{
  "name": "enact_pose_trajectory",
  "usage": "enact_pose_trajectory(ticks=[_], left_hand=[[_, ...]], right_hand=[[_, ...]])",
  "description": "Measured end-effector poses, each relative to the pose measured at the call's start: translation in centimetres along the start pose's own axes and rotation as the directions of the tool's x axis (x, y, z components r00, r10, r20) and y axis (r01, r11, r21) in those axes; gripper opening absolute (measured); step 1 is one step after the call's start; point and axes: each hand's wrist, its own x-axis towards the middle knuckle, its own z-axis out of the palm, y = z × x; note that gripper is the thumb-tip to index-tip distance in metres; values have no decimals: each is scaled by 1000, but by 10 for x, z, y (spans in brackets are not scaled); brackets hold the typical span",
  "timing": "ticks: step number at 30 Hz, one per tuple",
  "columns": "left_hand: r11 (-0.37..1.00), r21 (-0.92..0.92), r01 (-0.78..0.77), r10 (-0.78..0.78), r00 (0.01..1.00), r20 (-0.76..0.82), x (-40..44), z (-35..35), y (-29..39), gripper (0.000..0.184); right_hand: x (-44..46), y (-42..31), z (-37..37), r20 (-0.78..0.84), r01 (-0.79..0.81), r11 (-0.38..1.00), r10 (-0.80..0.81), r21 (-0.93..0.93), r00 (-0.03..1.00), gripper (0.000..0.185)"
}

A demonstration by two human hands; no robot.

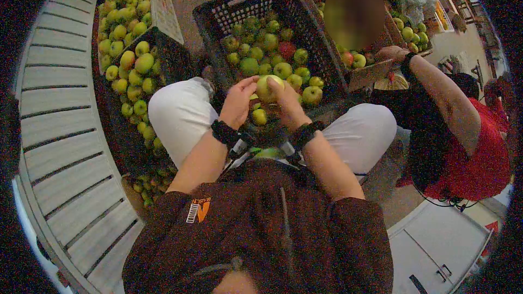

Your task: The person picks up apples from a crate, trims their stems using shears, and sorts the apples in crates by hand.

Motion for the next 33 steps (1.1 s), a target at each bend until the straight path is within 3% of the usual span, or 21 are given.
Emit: enact_pose_trajectory(ticks=[2, 5, 7, 8, 10, 11, 12, 13, 14, 15, 18, 22, 23, 24, 26, 28, 30, 32, 33], left_hand=[[997, 4, -79, 79, 991, -112, 3, -3, -2, 25], [981, 35, -189, 192, 959, -210, 8, -8, 3, 23], [961, 133, -242, 265, 943, -199, 3, -10, 8, 23], [938, 227, -263, 306, 934, -183, 0, -10, 9, 23], [902, 321, -288, 355, 919, -174, 11, -10, -8, 25], [838, 442, -319, 435, 881, -188, 10, -8, -7, 25], [900, 280, -334, 399, 890, -221, 10, -6, -8, 24], [916, 248, -315, 370, 903, -219, 16, -6, -10, 25], [876, 348, -334, 419, 884, -205, 8, -8, 0, 26], [891, 268, -367, 429, 873, -232, 25, -7, -20, 26], [918, 132, -374, 392, 905, -165, 16, -5, -8, 24], [905, -226, -362, 366, 930, -25, -26, -9, 58, 18], [872, -278, -404, 410, 911, -38, -41, -15, 83, 17], [836, -329, -439, 448, 892, -53, -54, -25, 106, 17], [744, -195, -639, 623, 769, -141, -72, -61, 149, 15], [728, -93, -679, 622, 712, -326, -75, -109, 180, 19], [664, 95, -742, 686, 553, -472, -59, -169, 191, 24], [742, 451, -495, 666, 468, -582, -43, -208, 197, 27], [566, 816, -115, 752, 476, -455, -22, -255, 191, 28]], right_hand=[[10, 3, -3, -65, 26, 995, -32, -101, 997, 46], [34, 21, -18, -87, 7, 909, -47, -416, 995, 46], [51, 40, -30, -95, -2, 656, -106, -755, 990, 51], [60, 47, -29, -4, 42, 527, -87, -849, 996, 53], [66, 47, -15, 176, 183, 241, -48, -953, 983, 56], [123, 106, -61, 247, 248, 182, -30, -952, 969, 59], [115, 103, -58, 254, 262, 152, -69, -953, 965, 58], [106, 97, -52, 262, 274, 121, -108, -954, 959, 58], [103, 94, -46, 204, 206, 11, -115, -978, 972, 53], [100, 87, -41, 123, 121, -31, -83, -992, 989, 46], [103, 85, -52, 180, 174, -75, -83, -982, 980, 40], [61, 70, -38, 252, 252, -26, -187, -967, 949, 44], [58, 88, -50, 382, 408, 1, -350, -913, 855, 45], [43, 83, -41, 328, 347, 19, -280, -938, 902, 45], [3, 61, -3, 211, 218, 42, -136, -975, 968, 45], [1, 69, -5, 196, 199, 2, -176, -980, 965, 39], [3, 70, 1, 186, 184, -26, -177, -983, 966, 33], [-2, 63, 12, 144, 140, -36, -174, -990, 974, 27], [-2, 60, 17, 86, 84, -34, -80, -996, 993, 25]])
